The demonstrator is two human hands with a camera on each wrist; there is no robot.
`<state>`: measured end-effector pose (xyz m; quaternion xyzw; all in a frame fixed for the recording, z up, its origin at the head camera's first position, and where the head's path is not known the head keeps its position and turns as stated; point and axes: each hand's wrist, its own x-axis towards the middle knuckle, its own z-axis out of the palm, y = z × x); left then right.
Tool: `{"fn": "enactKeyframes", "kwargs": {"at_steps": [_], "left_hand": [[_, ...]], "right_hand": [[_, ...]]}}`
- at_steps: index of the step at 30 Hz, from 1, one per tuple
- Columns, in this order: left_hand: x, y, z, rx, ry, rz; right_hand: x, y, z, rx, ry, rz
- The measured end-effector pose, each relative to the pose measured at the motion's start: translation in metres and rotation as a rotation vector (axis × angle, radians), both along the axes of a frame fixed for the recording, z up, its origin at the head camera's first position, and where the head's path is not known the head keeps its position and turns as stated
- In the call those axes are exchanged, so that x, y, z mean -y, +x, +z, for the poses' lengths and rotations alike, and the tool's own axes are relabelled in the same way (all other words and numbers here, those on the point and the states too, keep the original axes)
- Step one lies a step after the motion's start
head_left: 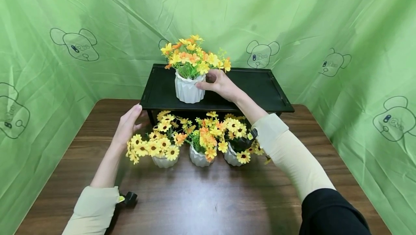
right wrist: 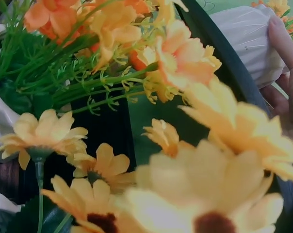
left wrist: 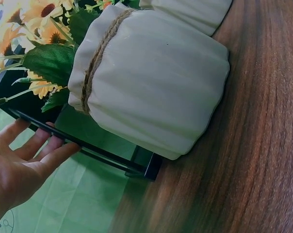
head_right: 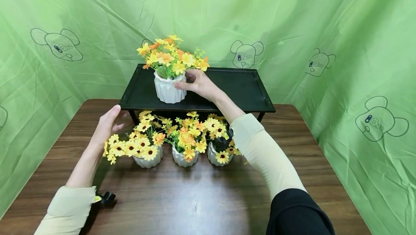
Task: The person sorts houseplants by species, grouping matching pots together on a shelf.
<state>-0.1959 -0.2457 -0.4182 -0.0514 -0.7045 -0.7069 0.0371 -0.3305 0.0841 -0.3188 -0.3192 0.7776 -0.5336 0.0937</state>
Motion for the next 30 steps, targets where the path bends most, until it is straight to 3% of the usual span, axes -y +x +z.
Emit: {"fn": "enactKeyframes", "kwargs": {"at_steps": [11,30], "left_hand": [[-0.0024,0.0003,0.0044,0.013,0.037,-0.002],[-0.0044,0.0017,0.0071,0.035,0.020,0.013]], "right_hand": [[-0.0019,0.0019,0.0012,0.040,-0.035,0.047],[-0.0038,0.0019,0.0019,0.084,-0.073,0.070]]}}
